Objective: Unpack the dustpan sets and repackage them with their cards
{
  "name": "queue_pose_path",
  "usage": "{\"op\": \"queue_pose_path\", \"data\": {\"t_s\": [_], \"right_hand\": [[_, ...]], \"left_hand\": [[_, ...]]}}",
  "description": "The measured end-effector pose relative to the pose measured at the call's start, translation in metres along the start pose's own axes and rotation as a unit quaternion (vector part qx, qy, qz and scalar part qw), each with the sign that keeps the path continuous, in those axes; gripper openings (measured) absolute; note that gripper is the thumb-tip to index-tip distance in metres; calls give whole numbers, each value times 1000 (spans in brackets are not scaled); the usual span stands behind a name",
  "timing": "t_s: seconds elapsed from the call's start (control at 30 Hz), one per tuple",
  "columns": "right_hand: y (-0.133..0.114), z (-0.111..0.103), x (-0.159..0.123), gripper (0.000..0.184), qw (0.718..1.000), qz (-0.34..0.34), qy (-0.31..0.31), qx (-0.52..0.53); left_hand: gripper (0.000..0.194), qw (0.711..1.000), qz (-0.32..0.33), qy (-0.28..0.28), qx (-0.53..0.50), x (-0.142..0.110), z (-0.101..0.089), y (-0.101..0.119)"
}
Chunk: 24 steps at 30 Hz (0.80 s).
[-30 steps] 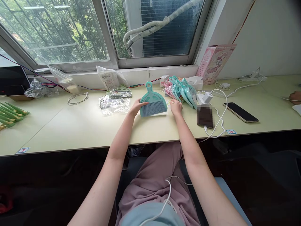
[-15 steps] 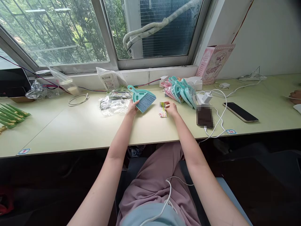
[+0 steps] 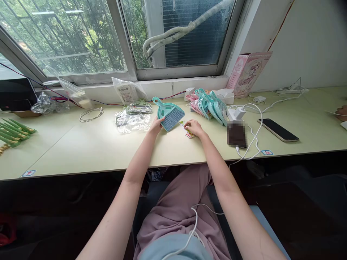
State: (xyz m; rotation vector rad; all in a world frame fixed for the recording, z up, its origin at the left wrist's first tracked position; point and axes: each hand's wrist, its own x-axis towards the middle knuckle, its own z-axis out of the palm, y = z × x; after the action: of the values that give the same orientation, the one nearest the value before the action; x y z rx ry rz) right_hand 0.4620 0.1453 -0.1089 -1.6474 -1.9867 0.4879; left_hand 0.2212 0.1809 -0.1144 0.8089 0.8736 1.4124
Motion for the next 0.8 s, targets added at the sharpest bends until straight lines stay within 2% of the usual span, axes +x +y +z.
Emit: {"op": "queue_pose_path", "data": {"t_s": [0.17, 0.27, 0.4, 0.47, 0.53, 0.67, 0.8], "right_hand": [[1, 6, 2, 34, 990, -34, -9, 137], [1, 9, 2, 43, 991, -36, 9, 125], [2, 12, 3, 28, 998, 1, 61, 2], [3, 12, 3, 27, 997, 25, 64, -21], [5, 10, 4, 23, 998, 28, 48, -14], [10, 9, 6, 9, 999, -9, 15, 28], [9, 12, 6, 24, 996, 12, 73, 54]], "left_hand": [[37, 1000, 14, 3, -5, -1, 2, 1], [37, 1000, 13, 12, 3, -3, 3, 3], [37, 1000, -2, 20, 12, -3, 3, 3], [39, 1000, -5, 23, 12, -3, 2, 3], [41, 1000, -9, 25, 9, -4, 2, 4], [47, 998, -25, 53, 6, -6, 3, 6], [52, 997, -26, 67, 8, -9, 6, 9]]}}
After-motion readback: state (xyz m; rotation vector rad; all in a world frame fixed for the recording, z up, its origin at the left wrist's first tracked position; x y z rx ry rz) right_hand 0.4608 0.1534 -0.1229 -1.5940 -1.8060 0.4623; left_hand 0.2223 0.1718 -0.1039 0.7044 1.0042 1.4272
